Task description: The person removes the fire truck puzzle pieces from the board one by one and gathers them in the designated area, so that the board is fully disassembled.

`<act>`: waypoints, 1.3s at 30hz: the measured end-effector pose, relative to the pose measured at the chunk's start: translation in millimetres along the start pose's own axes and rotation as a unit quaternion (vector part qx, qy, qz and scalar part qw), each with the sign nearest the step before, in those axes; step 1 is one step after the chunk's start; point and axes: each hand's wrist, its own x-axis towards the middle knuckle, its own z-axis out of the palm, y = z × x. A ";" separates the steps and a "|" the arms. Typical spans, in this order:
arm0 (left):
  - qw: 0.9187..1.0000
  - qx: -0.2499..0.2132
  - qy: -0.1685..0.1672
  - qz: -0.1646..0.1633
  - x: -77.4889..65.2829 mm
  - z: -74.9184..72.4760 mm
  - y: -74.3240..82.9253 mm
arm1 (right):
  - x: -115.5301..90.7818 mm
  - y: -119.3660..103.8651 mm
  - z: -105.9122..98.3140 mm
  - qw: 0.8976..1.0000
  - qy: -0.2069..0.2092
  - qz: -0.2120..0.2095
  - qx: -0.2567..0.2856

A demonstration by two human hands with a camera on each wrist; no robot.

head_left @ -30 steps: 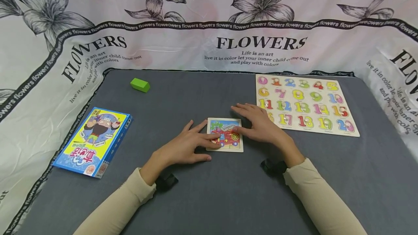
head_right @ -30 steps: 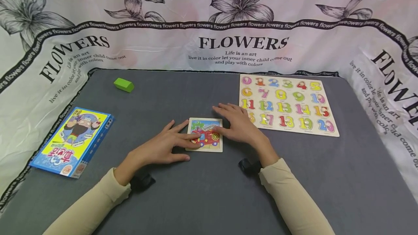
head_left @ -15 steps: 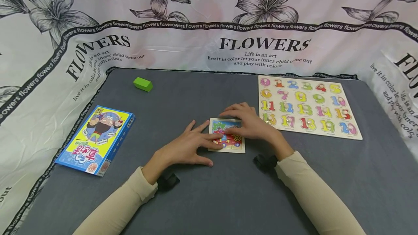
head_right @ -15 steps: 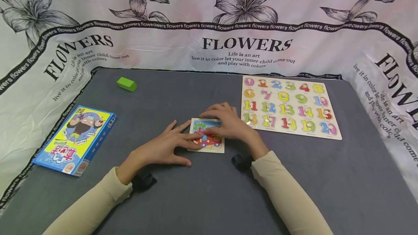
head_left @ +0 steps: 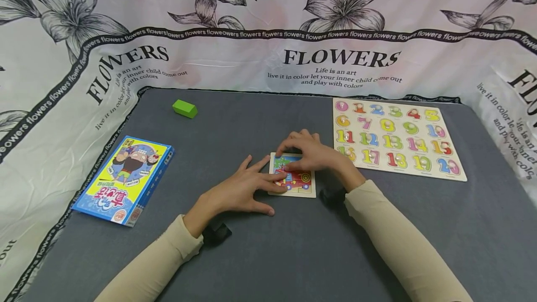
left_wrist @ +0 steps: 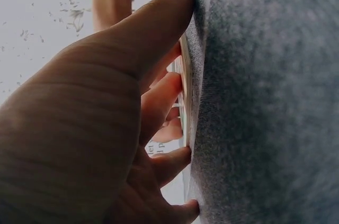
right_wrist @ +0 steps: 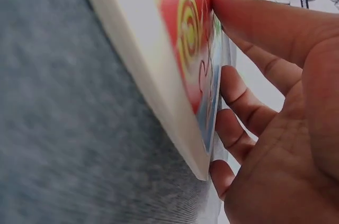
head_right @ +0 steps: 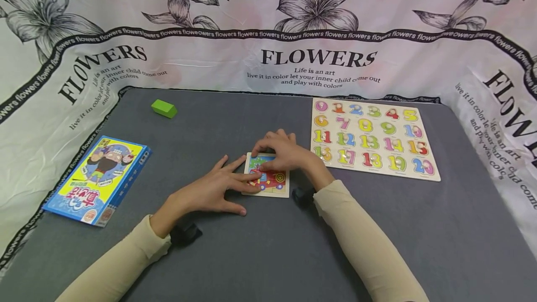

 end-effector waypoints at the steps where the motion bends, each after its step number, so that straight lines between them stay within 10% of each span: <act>1: 1.000 0.001 0.000 0.000 -0.1 0.0 0.2 | 0.8 -0.1 -0.9 1.000 -0.005 0.001 -0.001; 39: 1.000 0.001 0.003 0.007 -1.3 -0.3 1.9 | 25.4 -17.6 -26.3 0.982 -0.166 0.040 -0.075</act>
